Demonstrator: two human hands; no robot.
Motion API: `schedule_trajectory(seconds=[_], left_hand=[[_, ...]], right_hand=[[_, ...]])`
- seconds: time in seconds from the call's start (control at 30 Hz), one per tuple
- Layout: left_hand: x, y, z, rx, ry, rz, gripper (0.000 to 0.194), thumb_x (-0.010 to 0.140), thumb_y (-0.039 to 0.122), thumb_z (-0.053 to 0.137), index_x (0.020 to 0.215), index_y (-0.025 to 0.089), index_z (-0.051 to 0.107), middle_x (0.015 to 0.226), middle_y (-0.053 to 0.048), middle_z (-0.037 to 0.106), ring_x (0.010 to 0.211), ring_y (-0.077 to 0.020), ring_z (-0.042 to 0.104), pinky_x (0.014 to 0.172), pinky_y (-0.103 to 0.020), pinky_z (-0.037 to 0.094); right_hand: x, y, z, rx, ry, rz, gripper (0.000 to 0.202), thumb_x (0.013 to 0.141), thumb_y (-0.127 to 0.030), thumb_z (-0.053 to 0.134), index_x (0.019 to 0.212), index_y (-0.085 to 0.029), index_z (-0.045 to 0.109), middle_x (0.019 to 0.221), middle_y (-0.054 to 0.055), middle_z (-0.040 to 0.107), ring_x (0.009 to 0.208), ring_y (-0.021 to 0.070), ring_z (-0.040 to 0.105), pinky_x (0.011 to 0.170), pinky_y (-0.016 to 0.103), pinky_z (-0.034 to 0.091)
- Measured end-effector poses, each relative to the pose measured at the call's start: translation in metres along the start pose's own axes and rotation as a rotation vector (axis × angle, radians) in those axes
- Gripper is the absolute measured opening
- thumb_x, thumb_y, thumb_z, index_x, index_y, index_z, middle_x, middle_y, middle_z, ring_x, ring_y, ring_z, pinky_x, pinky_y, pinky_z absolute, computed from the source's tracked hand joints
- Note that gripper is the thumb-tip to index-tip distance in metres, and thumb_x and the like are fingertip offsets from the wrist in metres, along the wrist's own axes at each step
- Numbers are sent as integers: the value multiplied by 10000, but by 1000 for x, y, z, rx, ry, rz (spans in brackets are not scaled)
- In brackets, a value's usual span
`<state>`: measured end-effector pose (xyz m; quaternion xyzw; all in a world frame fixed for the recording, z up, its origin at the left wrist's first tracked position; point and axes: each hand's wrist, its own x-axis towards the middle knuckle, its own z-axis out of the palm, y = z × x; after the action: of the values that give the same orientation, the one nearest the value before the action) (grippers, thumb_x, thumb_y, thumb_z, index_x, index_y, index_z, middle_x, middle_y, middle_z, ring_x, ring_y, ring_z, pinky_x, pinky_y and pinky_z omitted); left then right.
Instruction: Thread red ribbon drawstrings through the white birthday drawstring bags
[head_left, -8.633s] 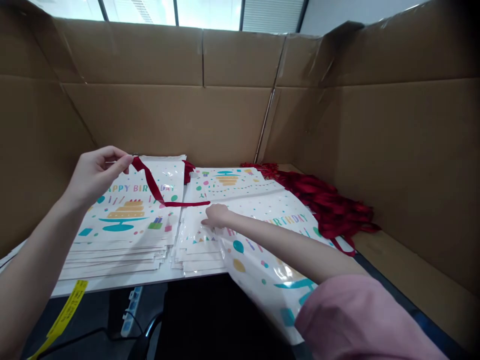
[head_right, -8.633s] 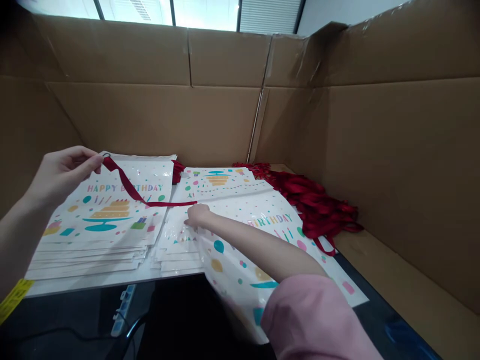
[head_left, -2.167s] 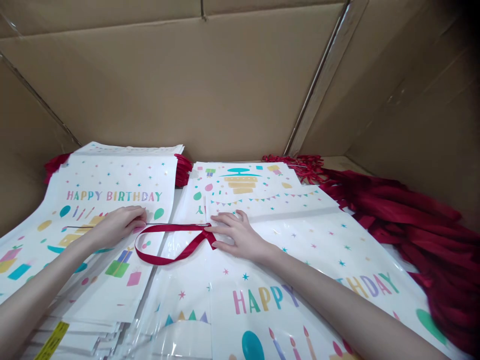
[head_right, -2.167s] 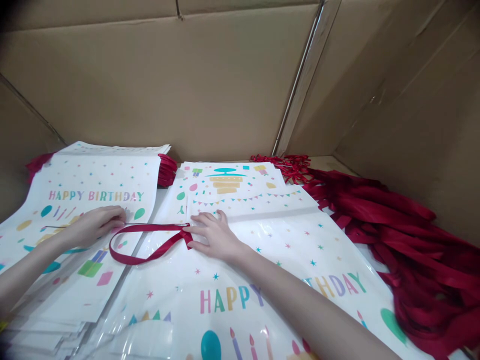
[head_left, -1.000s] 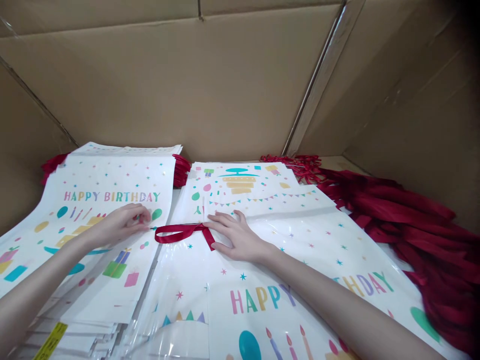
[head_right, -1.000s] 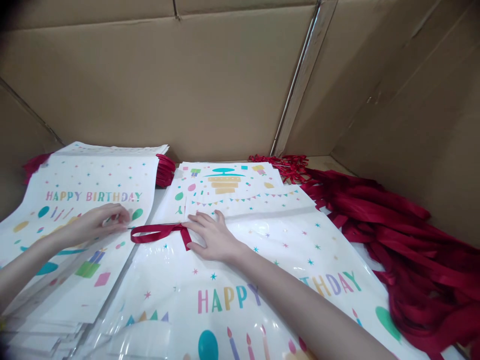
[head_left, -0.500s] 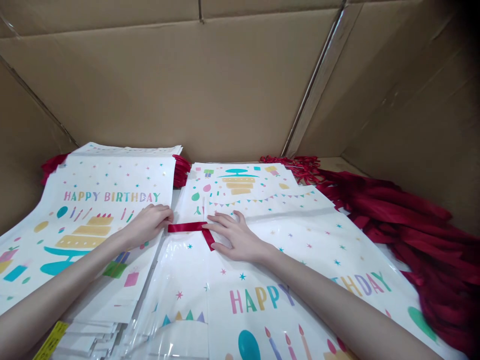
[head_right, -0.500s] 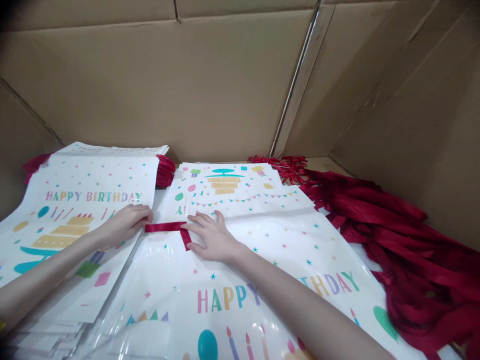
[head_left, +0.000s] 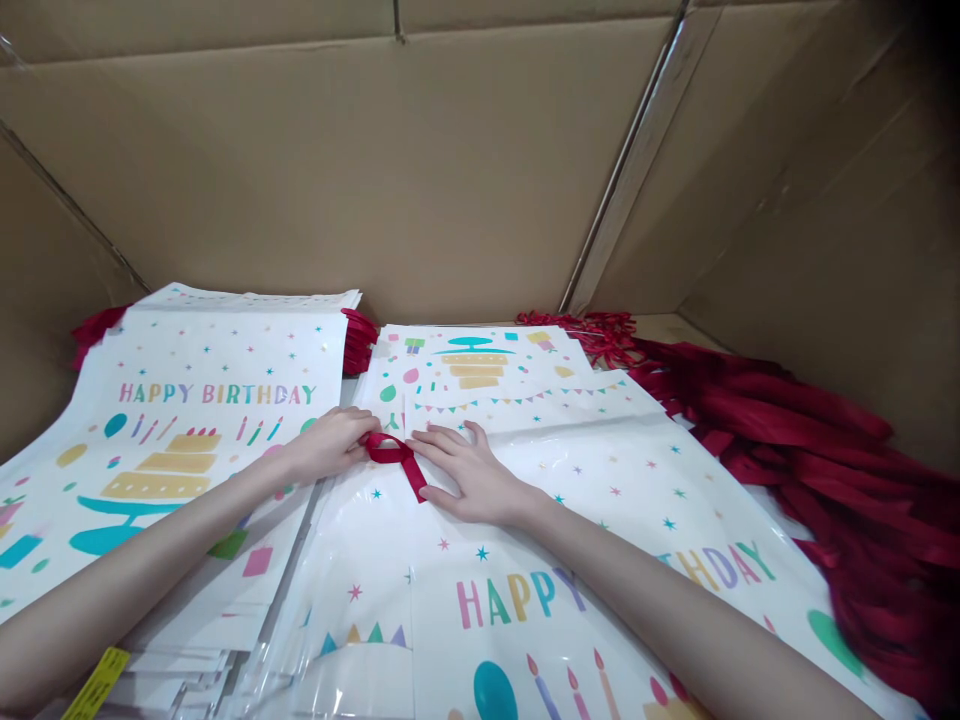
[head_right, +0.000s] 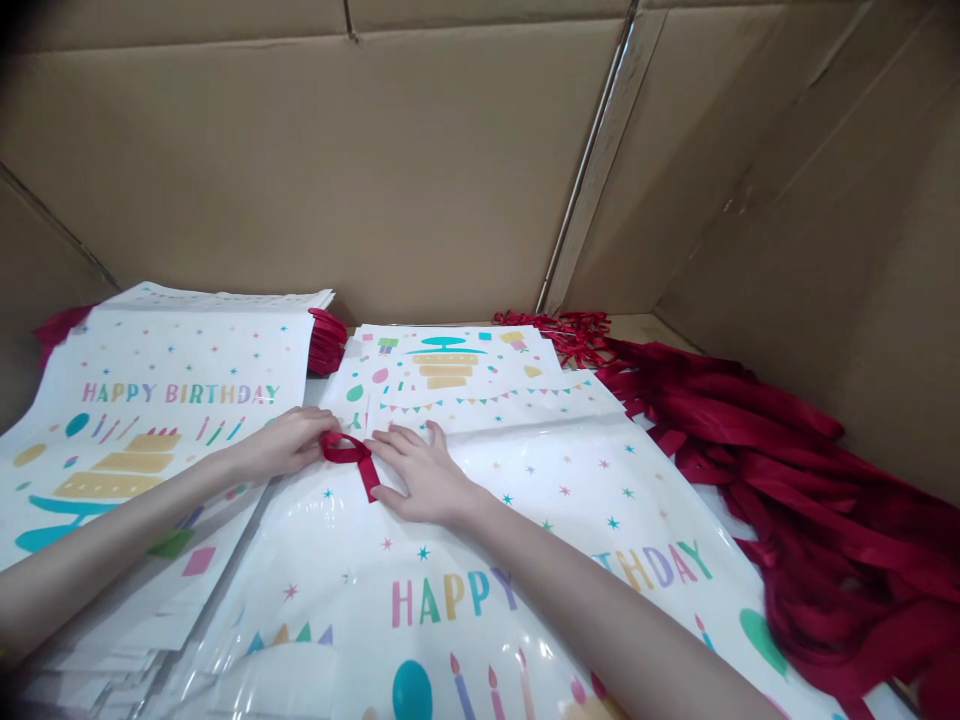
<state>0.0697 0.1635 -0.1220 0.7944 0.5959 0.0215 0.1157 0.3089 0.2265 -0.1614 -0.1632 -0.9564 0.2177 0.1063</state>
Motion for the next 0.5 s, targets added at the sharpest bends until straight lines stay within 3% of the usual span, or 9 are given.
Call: schedule_trajectory(seconds=[0.1, 0.2, 0.37, 0.5], left_hand=[[-10, -5, -2, -18, 0, -32, 108, 842, 176, 433, 812, 174, 537, 805, -33, 594, 753, -196, 557, 685, -279, 376], [-6, 0, 6, -42, 36, -56, 165, 816, 96, 387, 797, 175, 531, 804, -33, 586, 767, -195, 558, 687, -276, 379], [20, 20, 21, -95, 82, -20, 249, 702, 3, 400, 822, 167, 542, 831, -39, 588, 795, -195, 559, 722, -282, 397], [23, 16, 20, -142, 86, -1, 250, 741, 11, 394, 842, 171, 558, 852, -37, 588, 793, -184, 557, 717, -275, 406]], right_hand=[[0, -1, 0, -2, -4, 1, 543, 894, -460, 431, 1403, -286, 362, 1437, 71, 393, 1340, 263, 280, 1067, 555, 86], [0, -1, 0, -7, -7, 0, 530, 895, -458, 427, 1397, -297, 370, 1437, 67, 391, 1341, 268, 277, 1066, 557, 82], [0, 0, 0, 11, -7, 8, 663, 879, -443, 445, 1459, -204, 231, 1433, 108, 389, 1345, 272, 272, 1078, 545, 72], [0, 0, 0, 15, -19, 24, 690, 875, -446, 438, 1460, -162, 209, 1440, 128, 373, 1352, 274, 260, 1083, 546, 69]])
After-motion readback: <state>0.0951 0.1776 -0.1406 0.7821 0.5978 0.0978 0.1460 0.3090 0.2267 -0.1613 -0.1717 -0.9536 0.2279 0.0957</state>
